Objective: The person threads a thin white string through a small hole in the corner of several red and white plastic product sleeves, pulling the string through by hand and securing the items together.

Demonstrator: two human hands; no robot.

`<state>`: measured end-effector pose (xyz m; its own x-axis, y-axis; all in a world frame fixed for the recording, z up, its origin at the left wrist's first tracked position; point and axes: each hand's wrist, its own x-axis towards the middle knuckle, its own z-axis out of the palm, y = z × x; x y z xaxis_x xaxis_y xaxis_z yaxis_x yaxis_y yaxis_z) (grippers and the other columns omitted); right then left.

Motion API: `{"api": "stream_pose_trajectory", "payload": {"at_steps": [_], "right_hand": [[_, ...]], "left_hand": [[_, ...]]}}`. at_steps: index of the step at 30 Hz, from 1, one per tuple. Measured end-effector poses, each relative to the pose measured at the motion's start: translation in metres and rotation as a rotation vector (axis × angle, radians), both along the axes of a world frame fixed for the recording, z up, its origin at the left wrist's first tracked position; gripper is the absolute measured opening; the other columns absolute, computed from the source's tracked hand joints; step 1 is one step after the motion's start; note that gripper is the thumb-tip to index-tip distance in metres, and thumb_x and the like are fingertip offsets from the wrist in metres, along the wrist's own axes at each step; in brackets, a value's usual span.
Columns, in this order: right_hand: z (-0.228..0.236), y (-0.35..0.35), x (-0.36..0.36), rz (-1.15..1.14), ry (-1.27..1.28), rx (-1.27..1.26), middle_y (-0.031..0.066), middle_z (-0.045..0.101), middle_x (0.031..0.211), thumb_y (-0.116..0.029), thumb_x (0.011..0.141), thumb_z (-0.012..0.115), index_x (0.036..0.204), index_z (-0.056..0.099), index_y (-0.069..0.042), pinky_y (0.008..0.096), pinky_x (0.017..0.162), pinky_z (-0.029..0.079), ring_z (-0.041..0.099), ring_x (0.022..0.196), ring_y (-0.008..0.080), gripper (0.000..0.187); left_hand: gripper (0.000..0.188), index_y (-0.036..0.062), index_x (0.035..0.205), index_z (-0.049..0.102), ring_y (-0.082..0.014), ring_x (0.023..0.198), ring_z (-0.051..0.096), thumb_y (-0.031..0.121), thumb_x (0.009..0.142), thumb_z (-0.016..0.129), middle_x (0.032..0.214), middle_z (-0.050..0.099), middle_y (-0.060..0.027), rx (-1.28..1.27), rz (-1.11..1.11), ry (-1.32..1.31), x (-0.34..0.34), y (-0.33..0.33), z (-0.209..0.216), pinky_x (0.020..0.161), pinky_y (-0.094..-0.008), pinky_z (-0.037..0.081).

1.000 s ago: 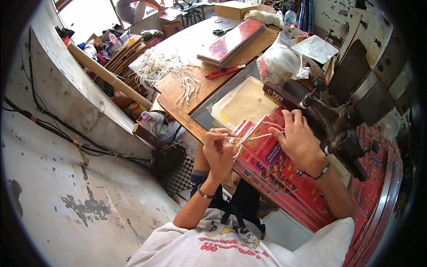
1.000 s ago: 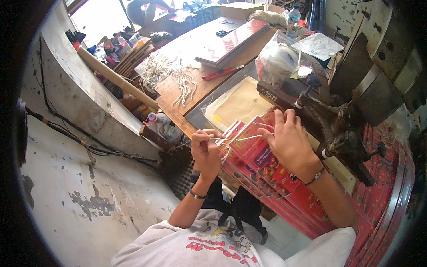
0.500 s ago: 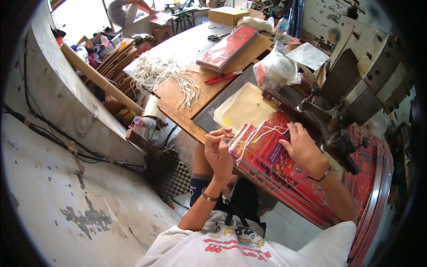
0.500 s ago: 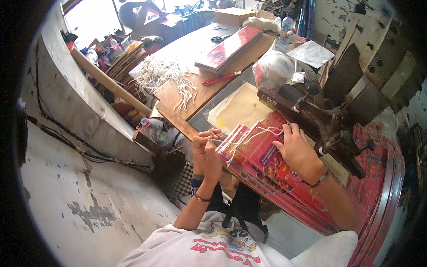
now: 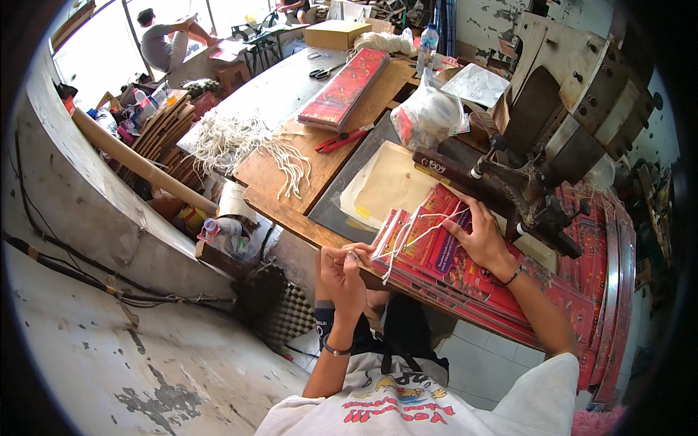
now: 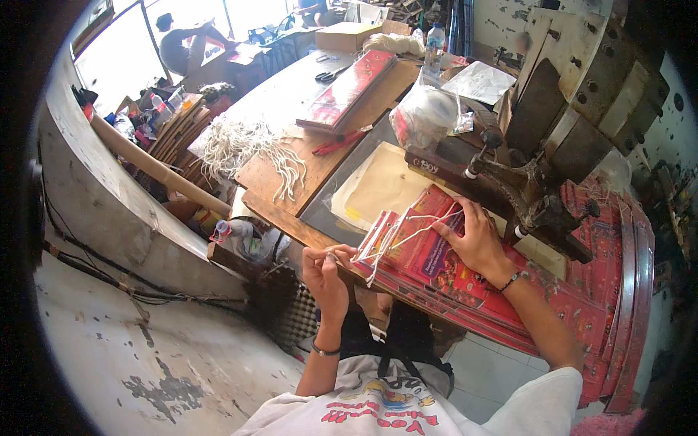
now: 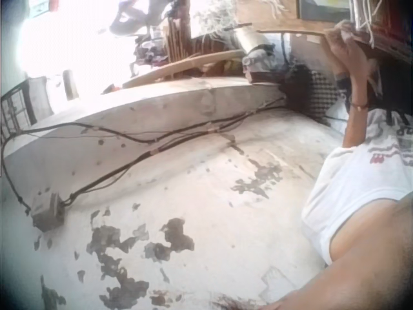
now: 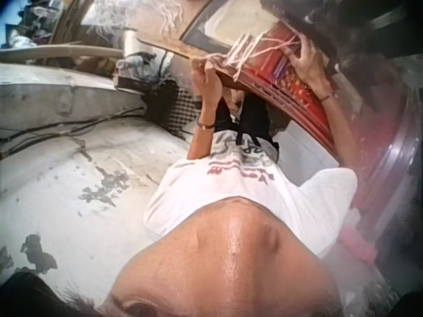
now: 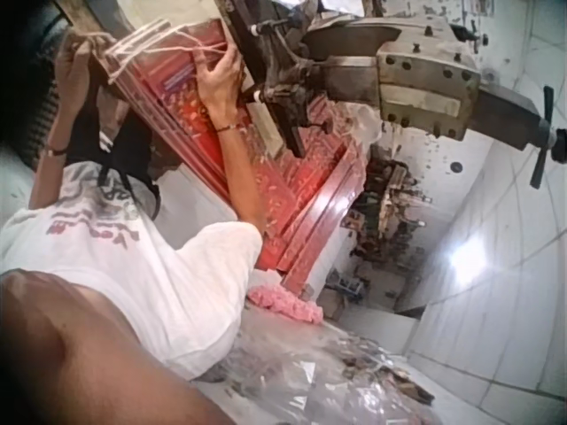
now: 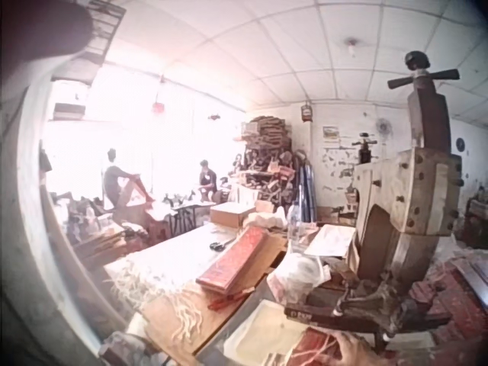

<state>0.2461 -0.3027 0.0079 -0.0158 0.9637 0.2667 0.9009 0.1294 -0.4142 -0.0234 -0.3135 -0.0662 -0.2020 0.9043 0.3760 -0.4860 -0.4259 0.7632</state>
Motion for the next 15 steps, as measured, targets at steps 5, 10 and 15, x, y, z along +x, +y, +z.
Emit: {"api": "stream_pose_trajectory", "payload": {"at_steps": [5,10,15], "right_hand": [[-0.004,-0.004,-0.002,0.049,0.074,0.132,0.0256,0.069,0.108,-0.046,0.091,0.071,0.127,0.054,0.001,0.0442,0.089,0.053,0.067,0.105,0.0405,0.062],[0.003,-0.008,-0.008,0.058,0.074,0.082,0.0204,0.072,0.087,-0.034,0.096,0.068,0.126,0.055,-0.004,0.0436,0.071,0.055,0.072,0.086,0.0372,0.044],[0.011,-0.009,-0.012,0.043,0.084,-0.029,0.0193,0.072,0.098,-0.027,0.097,0.066,0.125,0.057,-0.004,0.0443,0.078,0.053,0.070,0.095,0.0358,0.037]], "left_hand": [[0.008,0.0057,0.092,0.041,-0.0090,0.070,0.047,0.001,0.098,0.044,0.079,0.057,-0.0068,-0.111,0.086,0.054,0.003,-0.001,0.010,0.072,-0.0268,0.047],[0.005,0.0042,0.097,0.046,-0.0103,0.071,0.050,0.001,0.100,0.046,0.081,0.058,-0.0073,-0.083,0.140,-0.019,-0.015,0.005,0.012,0.074,-0.0271,0.049],[0.004,0.0033,0.101,0.051,-0.0127,0.078,0.059,0.000,0.100,0.049,0.085,0.062,-0.0099,-0.081,0.070,0.147,-0.037,-0.003,0.022,0.083,-0.0315,0.053]]}}
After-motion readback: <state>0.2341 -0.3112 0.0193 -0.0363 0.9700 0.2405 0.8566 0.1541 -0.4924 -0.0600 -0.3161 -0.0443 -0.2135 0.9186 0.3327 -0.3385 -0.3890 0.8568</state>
